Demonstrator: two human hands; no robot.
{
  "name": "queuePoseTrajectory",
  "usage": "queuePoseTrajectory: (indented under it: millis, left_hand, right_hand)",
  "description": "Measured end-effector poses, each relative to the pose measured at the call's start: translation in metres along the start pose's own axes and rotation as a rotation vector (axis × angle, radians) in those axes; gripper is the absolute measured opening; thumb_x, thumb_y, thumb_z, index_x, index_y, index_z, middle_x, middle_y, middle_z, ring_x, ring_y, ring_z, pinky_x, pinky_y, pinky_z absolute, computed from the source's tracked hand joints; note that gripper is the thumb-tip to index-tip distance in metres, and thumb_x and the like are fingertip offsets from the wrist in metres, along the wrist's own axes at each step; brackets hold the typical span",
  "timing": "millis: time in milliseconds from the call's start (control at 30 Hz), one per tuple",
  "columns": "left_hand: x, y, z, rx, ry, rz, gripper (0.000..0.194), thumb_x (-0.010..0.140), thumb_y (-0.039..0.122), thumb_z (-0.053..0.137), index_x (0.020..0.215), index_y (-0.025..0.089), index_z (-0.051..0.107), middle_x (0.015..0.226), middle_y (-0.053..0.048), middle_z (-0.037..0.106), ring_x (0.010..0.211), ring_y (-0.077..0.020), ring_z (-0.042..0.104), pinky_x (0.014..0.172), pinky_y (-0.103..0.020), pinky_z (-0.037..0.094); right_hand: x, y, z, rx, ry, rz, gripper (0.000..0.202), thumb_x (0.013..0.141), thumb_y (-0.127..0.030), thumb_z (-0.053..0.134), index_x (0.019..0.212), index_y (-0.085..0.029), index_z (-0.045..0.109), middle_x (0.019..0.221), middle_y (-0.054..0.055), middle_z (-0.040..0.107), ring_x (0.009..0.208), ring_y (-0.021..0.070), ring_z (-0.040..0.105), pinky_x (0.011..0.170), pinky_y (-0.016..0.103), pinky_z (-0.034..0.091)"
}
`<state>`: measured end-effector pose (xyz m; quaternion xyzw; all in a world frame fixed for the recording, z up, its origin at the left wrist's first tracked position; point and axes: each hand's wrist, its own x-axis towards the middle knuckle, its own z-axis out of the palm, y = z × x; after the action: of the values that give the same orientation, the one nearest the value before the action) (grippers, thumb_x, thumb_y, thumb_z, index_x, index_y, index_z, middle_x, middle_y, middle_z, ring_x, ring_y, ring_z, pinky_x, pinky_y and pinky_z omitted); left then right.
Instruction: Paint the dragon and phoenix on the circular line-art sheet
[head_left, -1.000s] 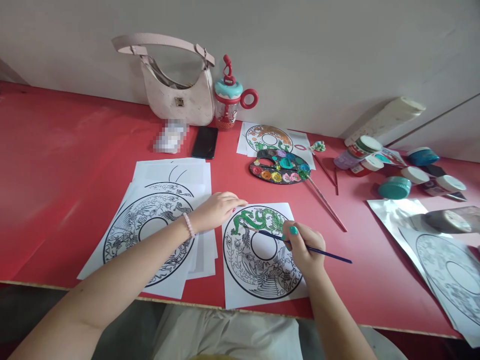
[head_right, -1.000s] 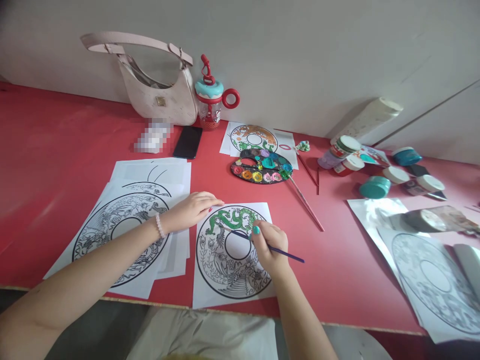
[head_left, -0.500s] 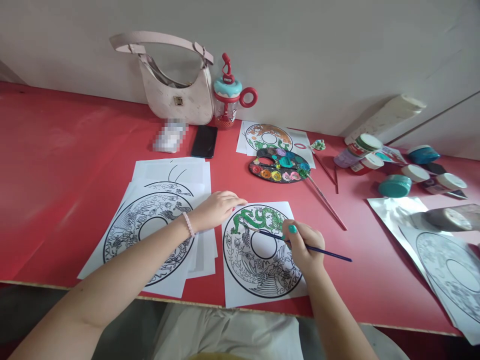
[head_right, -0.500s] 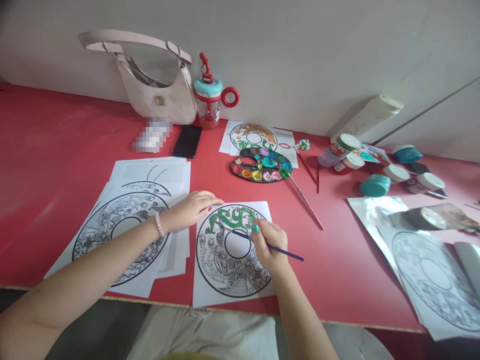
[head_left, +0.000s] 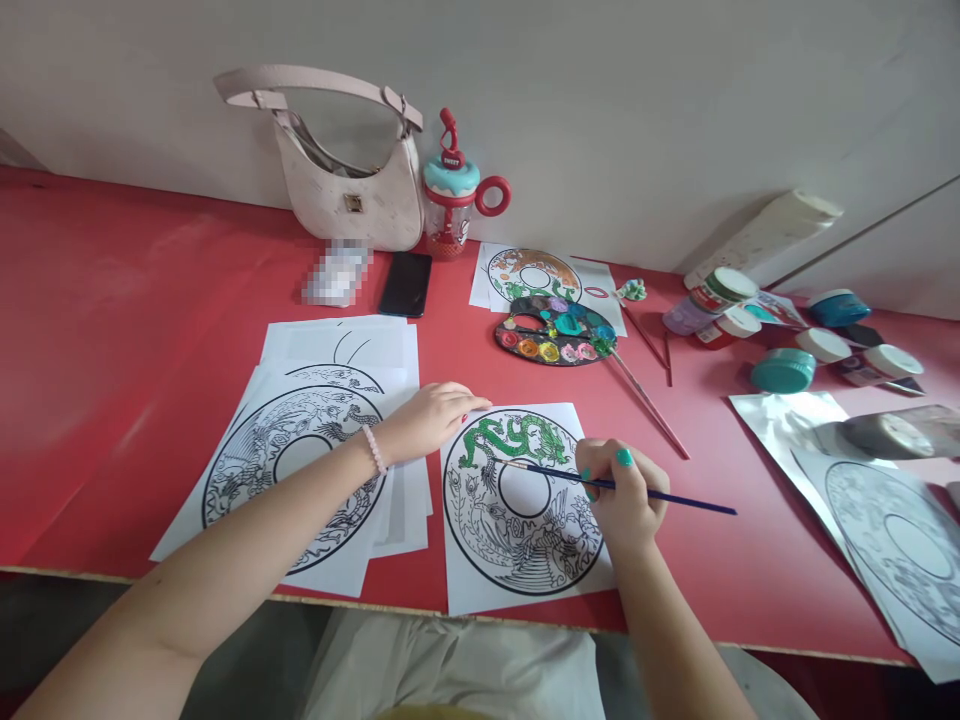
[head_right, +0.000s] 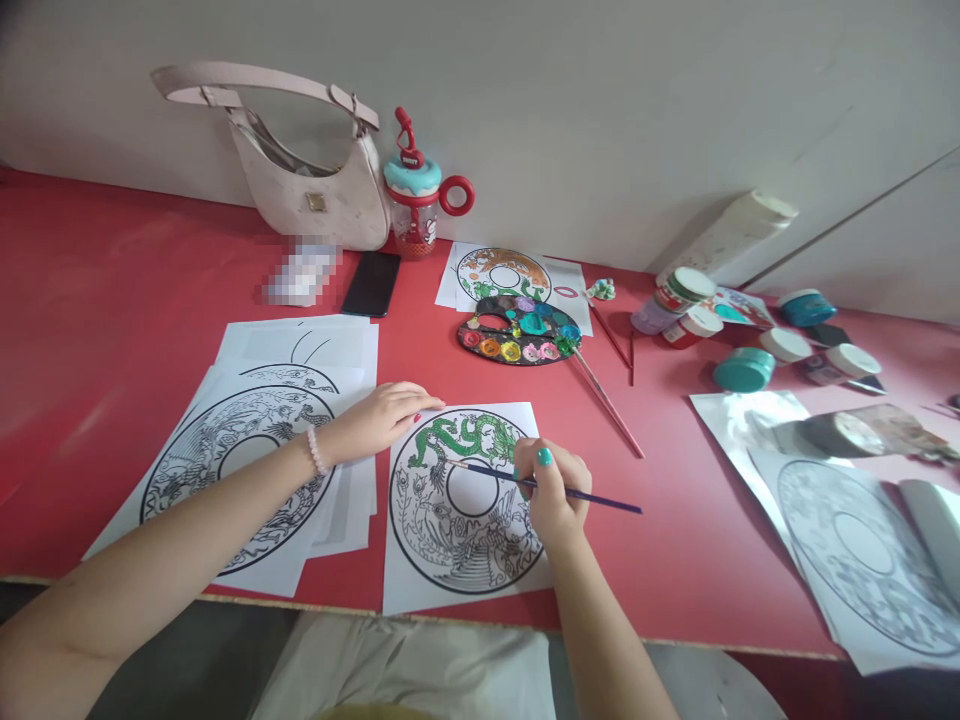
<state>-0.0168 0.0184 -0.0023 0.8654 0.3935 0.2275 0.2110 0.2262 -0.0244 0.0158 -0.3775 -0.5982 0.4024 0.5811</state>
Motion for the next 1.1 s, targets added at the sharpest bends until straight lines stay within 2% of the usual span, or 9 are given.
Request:
queuePoseTrajectory:
  millis: [133,267,400,467,533,600,700,767,1100]
  left_hand:
    - [-0.0004,-0.0020,0.0018,0.009,0.008,0.010,0.038,0.086,0.001,0.043,0.117,0.020,0.056,0.109,-0.005,0.063,0.103,-0.0164,0.057,0.093,-0.035,0.048]
    - [-0.0001,-0.0030,0.0022,0.006,0.004,0.016,0.039,0.085,0.000,0.044,0.117,0.019,0.056,0.109,-0.005,0.063,0.103,-0.0165,0.057,0.093,-0.035,0.048]
    - [0.0002,-0.0025,0.0011,0.009,0.002,0.012,0.039,0.085,0.001,0.043,0.117,0.019,0.056,0.110,-0.005,0.063,0.104,-0.0162,0.057,0.093,-0.034,0.048]
    - [0.0002,-0.0022,0.0008,0.013,0.001,0.013,0.039,0.085,0.001,0.042,0.117,0.020,0.056,0.110,-0.005,0.063,0.104,-0.0161,0.057,0.093,-0.034,0.048]
    - [0.0000,-0.0021,0.0010,0.014,-0.004,0.010,0.040,0.085,0.001,0.042,0.117,0.020,0.056,0.111,-0.004,0.063,0.104,-0.0162,0.057,0.093,-0.035,0.047]
    - [-0.0001,-0.0022,0.0012,0.010,-0.012,0.003,0.041,0.085,0.000,0.042,0.118,0.020,0.056,0.111,-0.005,0.063,0.105,-0.0164,0.056,0.094,-0.035,0.047]
    - [-0.0001,-0.0021,0.0012,0.005,-0.014,-0.005,0.041,0.085,0.001,0.042,0.118,0.020,0.056,0.111,-0.005,0.063,0.105,-0.0164,0.056,0.093,-0.035,0.047]
    - [0.0001,-0.0017,0.0007,0.005,-0.016,-0.006,0.041,0.085,0.001,0.042,0.118,0.021,0.055,0.111,-0.004,0.063,0.105,-0.0163,0.057,0.093,-0.035,0.047]
    - [0.0001,-0.0011,0.0003,0.002,-0.031,-0.018,0.043,0.085,-0.001,0.042,0.119,0.021,0.055,0.114,-0.004,0.062,0.107,-0.0167,0.056,0.095,-0.036,0.046]
  right_hand:
    - [0.0024,-0.0025,0.0007,0.060,0.048,0.037,0.039,0.089,-0.033,0.047,0.053,-0.019,0.048,0.040,-0.004,0.035,0.038,0.0089,0.031,0.042,0.026,0.022]
    - [0.0052,-0.0061,0.0003,0.150,0.043,0.031,0.038,0.088,-0.033,0.048,0.055,-0.018,0.056,0.038,-0.003,0.039,0.036,0.0092,0.034,0.040,0.025,0.024]
    - [0.0068,-0.0063,-0.0036,0.199,-0.013,0.107,0.048,0.090,-0.045,0.041,0.057,-0.017,0.062,0.038,0.000,0.044,0.034,0.0110,0.038,0.039,0.026,0.027]
    - [0.0067,-0.0044,-0.0062,0.171,-0.063,0.105,0.049,0.091,-0.046,0.038,0.062,-0.017,0.065,0.040,0.000,0.047,0.034,0.0114,0.041,0.041,0.028,0.030]
    - [0.0063,-0.0022,-0.0079,0.126,-0.138,0.047,0.039,0.091,-0.039,0.043,0.066,-0.017,0.064,0.044,-0.001,0.049,0.038,0.0112,0.043,0.045,0.029,0.033]
    - [0.0061,-0.0009,-0.0080,0.087,-0.220,-0.014,0.028,0.088,-0.031,0.050,0.065,-0.018,0.060,0.048,-0.002,0.048,0.044,0.0107,0.042,0.048,0.028,0.032]
    - [0.0068,-0.0011,-0.0058,0.034,-0.293,-0.053,0.029,0.087,-0.024,0.053,0.059,-0.019,0.049,0.051,-0.003,0.042,0.049,0.0103,0.038,0.048,0.026,0.029]
    - [0.0074,-0.0019,-0.0043,-0.026,-0.314,-0.074,0.030,0.087,-0.021,0.052,0.058,-0.019,0.046,0.052,-0.003,0.040,0.050,0.0104,0.038,0.049,0.026,0.030]
    - [0.0085,-0.0050,-0.0016,-0.250,-0.319,-0.170,0.029,0.091,-0.017,0.043,0.063,-0.018,0.051,0.055,-0.001,0.043,0.053,0.0104,0.044,0.051,0.026,0.034]
